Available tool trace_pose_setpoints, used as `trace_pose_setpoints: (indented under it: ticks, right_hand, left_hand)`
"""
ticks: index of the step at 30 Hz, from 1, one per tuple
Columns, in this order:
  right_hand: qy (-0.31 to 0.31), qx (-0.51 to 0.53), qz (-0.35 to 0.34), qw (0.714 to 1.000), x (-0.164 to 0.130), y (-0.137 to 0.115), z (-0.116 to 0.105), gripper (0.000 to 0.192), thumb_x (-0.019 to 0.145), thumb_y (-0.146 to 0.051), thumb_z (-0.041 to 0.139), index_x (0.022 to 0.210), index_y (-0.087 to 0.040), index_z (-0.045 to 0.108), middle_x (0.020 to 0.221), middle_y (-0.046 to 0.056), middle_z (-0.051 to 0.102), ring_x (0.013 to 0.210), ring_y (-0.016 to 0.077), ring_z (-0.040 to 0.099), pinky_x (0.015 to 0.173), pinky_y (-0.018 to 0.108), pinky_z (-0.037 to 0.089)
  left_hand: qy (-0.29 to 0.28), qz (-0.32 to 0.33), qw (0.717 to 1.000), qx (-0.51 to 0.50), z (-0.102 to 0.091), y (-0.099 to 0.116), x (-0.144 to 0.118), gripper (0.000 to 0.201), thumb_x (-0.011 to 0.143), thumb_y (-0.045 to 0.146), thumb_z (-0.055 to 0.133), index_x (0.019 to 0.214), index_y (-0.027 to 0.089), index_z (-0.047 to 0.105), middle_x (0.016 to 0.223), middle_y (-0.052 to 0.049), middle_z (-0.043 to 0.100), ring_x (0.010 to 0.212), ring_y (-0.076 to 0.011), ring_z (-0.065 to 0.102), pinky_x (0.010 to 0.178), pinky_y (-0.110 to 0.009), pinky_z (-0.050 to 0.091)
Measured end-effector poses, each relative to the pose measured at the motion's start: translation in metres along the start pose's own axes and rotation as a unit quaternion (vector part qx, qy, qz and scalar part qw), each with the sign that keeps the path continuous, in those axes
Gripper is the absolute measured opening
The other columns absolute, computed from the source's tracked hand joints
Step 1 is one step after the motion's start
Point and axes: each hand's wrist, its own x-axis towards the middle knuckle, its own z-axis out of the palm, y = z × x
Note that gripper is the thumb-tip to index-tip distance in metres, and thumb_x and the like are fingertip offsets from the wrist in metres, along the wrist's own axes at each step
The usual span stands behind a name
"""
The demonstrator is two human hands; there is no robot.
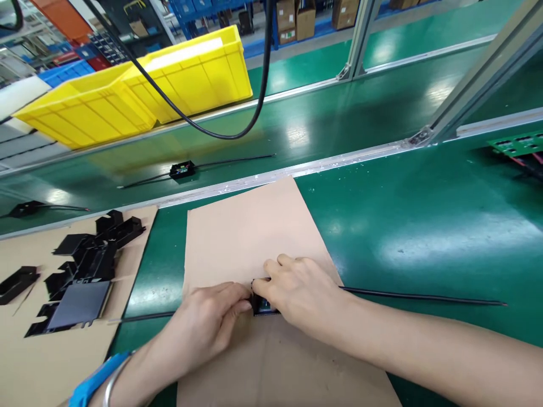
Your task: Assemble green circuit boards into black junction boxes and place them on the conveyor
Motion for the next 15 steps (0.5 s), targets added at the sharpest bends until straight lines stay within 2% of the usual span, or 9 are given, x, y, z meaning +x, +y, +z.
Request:
trace_pose_setpoints:
  ticks: [3, 5, 9, 12, 13, 15]
  right_hand:
    - [0.020, 0.000, -0.004, 1.000, -0.002, 0.001, 0.004, 0.013, 0.089, -0.013, 0.053, 0.092, -0.024, 0.059, 0.083, 0.001, 0.056, 0.072, 0.0170, 0.050, 0.054, 0.030, 0.023]
    - [0.028, 0.005, -0.005, 1.000, -0.003, 0.002, 0.006, 0.013, 0.089, -0.013, 0.054, 0.092, -0.024, 0.059, 0.084, 0.001, 0.056, 0.072, 0.0172, 0.049, 0.054, 0.030, 0.023]
    - [0.051, 0.026, -0.009, 0.998, -0.001, 0.004, 0.010, 0.014, 0.086, -0.010, 0.055, 0.087, -0.024, 0.058, 0.080, 0.001, 0.055, 0.073, 0.0180, 0.047, 0.057, 0.031, 0.024]
    - [0.058, 0.040, -0.017, 0.997, 0.001, 0.007, 0.014, 0.011, 0.086, -0.013, 0.058, 0.081, -0.023, 0.057, 0.078, 0.001, 0.054, 0.079, 0.0196, 0.047, 0.060, 0.032, 0.027]
    - [0.057, 0.049, -0.020, 0.997, 0.002, 0.008, 0.015, 0.011, 0.086, -0.014, 0.059, 0.080, -0.023, 0.057, 0.078, 0.001, 0.054, 0.080, 0.0197, 0.048, 0.062, 0.031, 0.028]
    - [0.049, 0.065, -0.019, 0.997, 0.003, 0.009, 0.014, 0.010, 0.083, -0.015, 0.062, 0.083, -0.023, 0.057, 0.081, 0.000, 0.056, 0.082, 0.0192, 0.049, 0.064, 0.031, 0.032]
  left_hand:
    - [0.065, 0.026, 0.994, 0.080, 0.016, 0.005, -0.009, 0.022, 0.090, 0.008, 0.035, 0.090, 0.018, 0.055, 0.073, -0.004, 0.063, 0.061, -0.0193, 0.062, 0.054, -0.031, 0.049]
    - [0.086, 0.040, 0.982, 0.166, 0.023, 0.007, -0.013, 0.023, 0.084, 0.003, 0.038, 0.093, 0.017, 0.055, 0.072, -0.003, 0.061, 0.059, -0.0185, 0.060, 0.053, -0.030, 0.051]
    - [0.059, 0.057, 0.927, 0.365, 0.027, 0.019, -0.013, 0.025, 0.073, 0.000, 0.048, 0.093, 0.013, 0.056, 0.072, -0.004, 0.058, 0.056, -0.0189, 0.056, 0.047, -0.030, 0.051]
    - [0.029, 0.042, 0.880, 0.472, 0.030, 0.032, -0.010, 0.017, 0.073, 0.002, 0.050, 0.084, 0.012, 0.057, 0.070, -0.006, 0.057, 0.056, -0.0198, 0.054, 0.044, -0.030, 0.048]
    - [0.028, 0.036, 0.874, 0.484, 0.031, 0.033, -0.009, 0.015, 0.073, 0.002, 0.050, 0.082, 0.012, 0.058, 0.070, -0.007, 0.057, 0.056, -0.0202, 0.054, 0.044, -0.030, 0.047]
    - [0.041, 0.031, 0.884, 0.464, 0.033, 0.032, -0.010, 0.015, 0.073, 0.002, 0.053, 0.083, 0.012, 0.059, 0.071, -0.007, 0.057, 0.057, -0.0205, 0.054, 0.046, -0.031, 0.048]
